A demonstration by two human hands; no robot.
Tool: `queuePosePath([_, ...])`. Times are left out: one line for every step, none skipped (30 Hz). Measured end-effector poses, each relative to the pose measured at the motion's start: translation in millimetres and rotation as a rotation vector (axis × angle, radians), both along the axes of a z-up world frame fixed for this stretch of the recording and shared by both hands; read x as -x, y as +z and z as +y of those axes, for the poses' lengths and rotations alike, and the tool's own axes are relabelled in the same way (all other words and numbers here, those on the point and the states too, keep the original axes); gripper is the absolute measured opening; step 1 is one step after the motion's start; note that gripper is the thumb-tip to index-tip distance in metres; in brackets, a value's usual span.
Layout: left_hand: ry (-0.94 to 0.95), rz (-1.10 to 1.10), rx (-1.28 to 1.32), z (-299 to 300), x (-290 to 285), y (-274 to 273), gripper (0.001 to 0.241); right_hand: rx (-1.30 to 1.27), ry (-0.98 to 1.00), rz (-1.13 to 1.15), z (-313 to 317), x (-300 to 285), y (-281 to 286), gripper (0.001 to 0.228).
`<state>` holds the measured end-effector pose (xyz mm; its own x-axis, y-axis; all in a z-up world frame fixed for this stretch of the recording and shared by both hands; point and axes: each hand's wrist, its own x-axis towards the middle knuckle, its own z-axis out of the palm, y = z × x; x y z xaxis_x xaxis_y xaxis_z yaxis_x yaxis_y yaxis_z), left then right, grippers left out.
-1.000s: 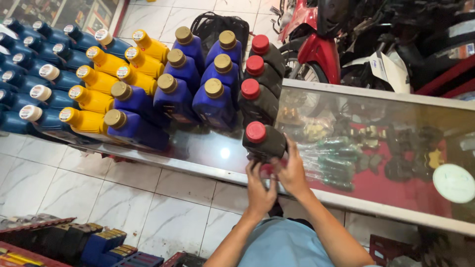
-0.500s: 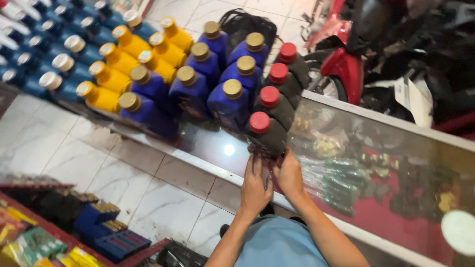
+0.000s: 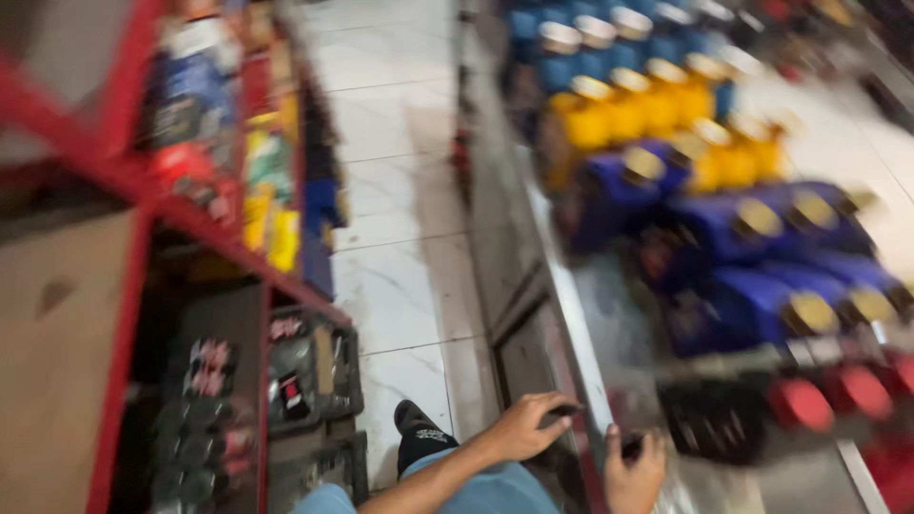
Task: The person repeatedly picks up bottles of motor oil from a red metal shelf and places them onto a glass display counter. They handle multiple bottles of different colors and brands, moving them one by one to organize the display.
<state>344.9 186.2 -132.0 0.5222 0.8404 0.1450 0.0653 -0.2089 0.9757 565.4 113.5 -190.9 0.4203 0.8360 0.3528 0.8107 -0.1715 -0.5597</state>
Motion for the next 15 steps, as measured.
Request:
queuePosePath([0.062,0.012,0.006,2.5,18.3,-2.6,0.03,0.032,0.05,0.072,16.7,10.4,-5.7,0.036])
queuePosePath([0.12,0.029,0.016,4.0,38.0,-4.3,0.03,0.072,0.097,0.147,33.4,23.4,-8.8,0.035])
queuePosePath([0.199,0.06,-0.009,7.7,55.1,-4.7,0.029,0.065,0.181,0.16,55.9,32.6,-7.8,0.032])
queuePosePath([0.28,0.1,-0.023,7.2,76.2,-3.9,0.028,0.069,0.267,0.182,75.4,47.4,-6.6,0.03])
queuePosePath([0.36,0.142,-0.035,5.6,96.8,-1.3,0.028,0.073,0.352,0.204,94.3,64.3,-4.2,0.028])
queuePosePath([0.453,0.149,-0.039,3.8,117.4,3.5,0.027,0.04,0.44,0.242,114.5,82.4,-0.4,0.027])
queuePosePath([0.546,0.156,-0.043,-0.7,137.9,10.3,0.027,0.01,0.527,0.283,133.0,101.8,4.2,0.026])
queuePosePath([0.647,0.159,-0.058,-1.5,156.0,19.3,0.027,-0.028,0.623,0.322,157.6,122.3,10.2,0.026])
queuePosePath([0.743,0.152,-0.062,-6.3,173.4,29.8,0.026,-0.022,0.681,0.358,175.8,143.6,16.2,0.025])
queuePosePath([0.835,0.147,-0.071,-13.8,191.2,40.9,0.025,-0.017,0.736,0.398,190.8,165.7,21.8,0.024])
queuePosePath([0.927,0.141,-0.08,-22.8,208.2,52.4,0.024,-0.009,0.79,0.437,206.8,191.5,27.9,0.023])
queuePosePath([1.042,0.15,-0.143,-36.9,223.1,64.0,0.023,0.03,0.854,0.433,215.6,217.3,35.2,0.024])
queuePosePath([1.157,0.163,-0.208,-50.0,238.7,75.0,0.022,0.07,0.917,0.427,224.4,246.8,43.9,0.026])
queuePosePath([1.254,0.181,-0.272,-63.5,252.6,84.5,0.02,0.109,0.965,0.422,225.6,275.3,51.7,0.029])
queuePosePath([1.382,0.199,-0.343,-79.1,264.5,93.4,0.02,0.116,1.094,0.463,225.5,305.5,61.6,0.023])
